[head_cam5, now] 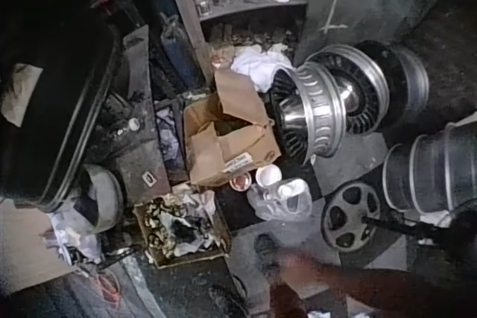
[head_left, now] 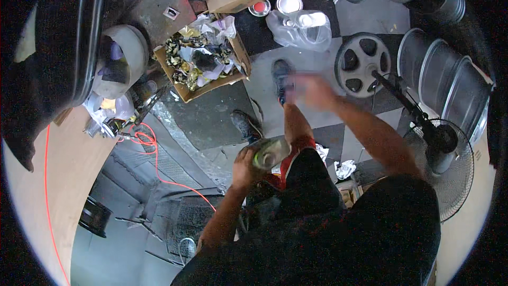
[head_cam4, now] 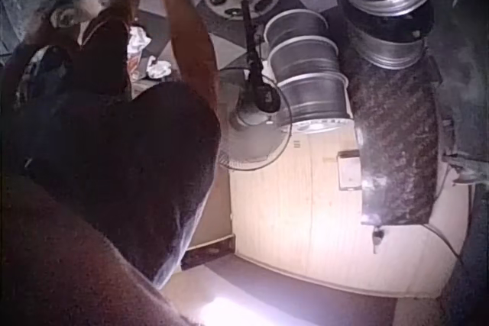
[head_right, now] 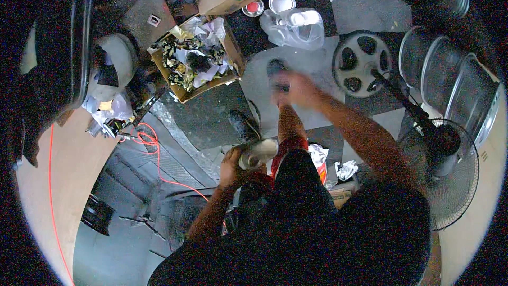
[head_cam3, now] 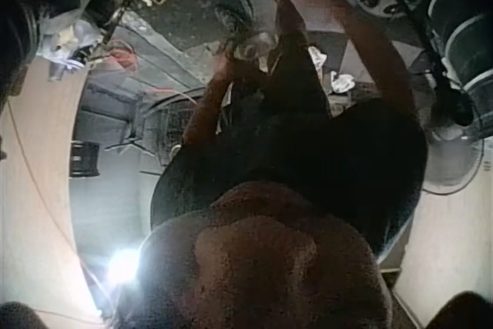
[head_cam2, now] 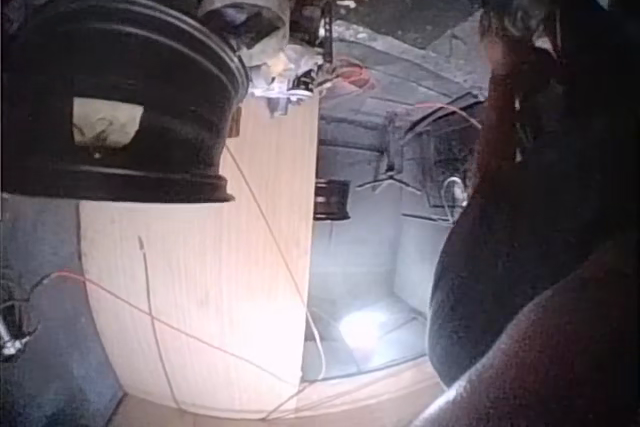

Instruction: Cleaning a car rim with a cloth and preparing a paint sprayer by mixing and pouring liquid.

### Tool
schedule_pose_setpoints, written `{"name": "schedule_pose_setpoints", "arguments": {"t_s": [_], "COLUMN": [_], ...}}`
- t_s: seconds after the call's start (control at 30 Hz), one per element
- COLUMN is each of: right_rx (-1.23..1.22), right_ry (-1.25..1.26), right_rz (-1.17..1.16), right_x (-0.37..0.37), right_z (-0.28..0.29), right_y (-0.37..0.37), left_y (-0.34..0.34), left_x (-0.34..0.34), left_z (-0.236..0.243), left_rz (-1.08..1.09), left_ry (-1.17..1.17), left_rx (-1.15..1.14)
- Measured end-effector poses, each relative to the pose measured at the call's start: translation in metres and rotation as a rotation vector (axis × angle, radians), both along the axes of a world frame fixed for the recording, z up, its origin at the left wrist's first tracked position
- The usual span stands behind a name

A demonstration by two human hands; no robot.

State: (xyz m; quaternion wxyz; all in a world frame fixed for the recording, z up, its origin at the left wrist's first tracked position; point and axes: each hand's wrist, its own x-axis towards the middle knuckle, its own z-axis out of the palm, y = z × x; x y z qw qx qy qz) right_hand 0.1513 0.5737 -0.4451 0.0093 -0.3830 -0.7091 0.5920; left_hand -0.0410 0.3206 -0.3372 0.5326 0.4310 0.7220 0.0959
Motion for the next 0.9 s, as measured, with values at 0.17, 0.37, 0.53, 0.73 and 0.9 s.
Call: {"name": "schedule_pose_setpoints", "arguments": {"t_s": [0.17,0.37,0.53,0.73,0.9], "right_rx": [0.157,0.144,-0.155,0.138,0.118], "right_ry": [-0.317,-0.843,-0.848,-0.878,-0.831], "right_rz": [-0.571,-0.184,-0.609,-0.619,-0.583], "right_x": [-0.039,-0.022,-0.062,-0.063,-0.007], "right_z": [-0.137,-0.308,-0.349,-0.347,-0.332], "right_y": [0.08,0.073,0.076,0.065,0.064], "left_y": [-0.076,-0.107,-0.136,-0.111,-0.109], "left_x": [0.008,0.042,0.062,0.061,0.059], "left_z": [-0.007,-0.013,-0.021,-0.01,-0.003], "left_rz": [0.073,0.156,0.196,0.411,0.376], "left_ry": [0.056,0.023,0.065,0.022,0.045], "left_rx": [-0.09,-0.179,-0.222,-0.363,-0.228]}}
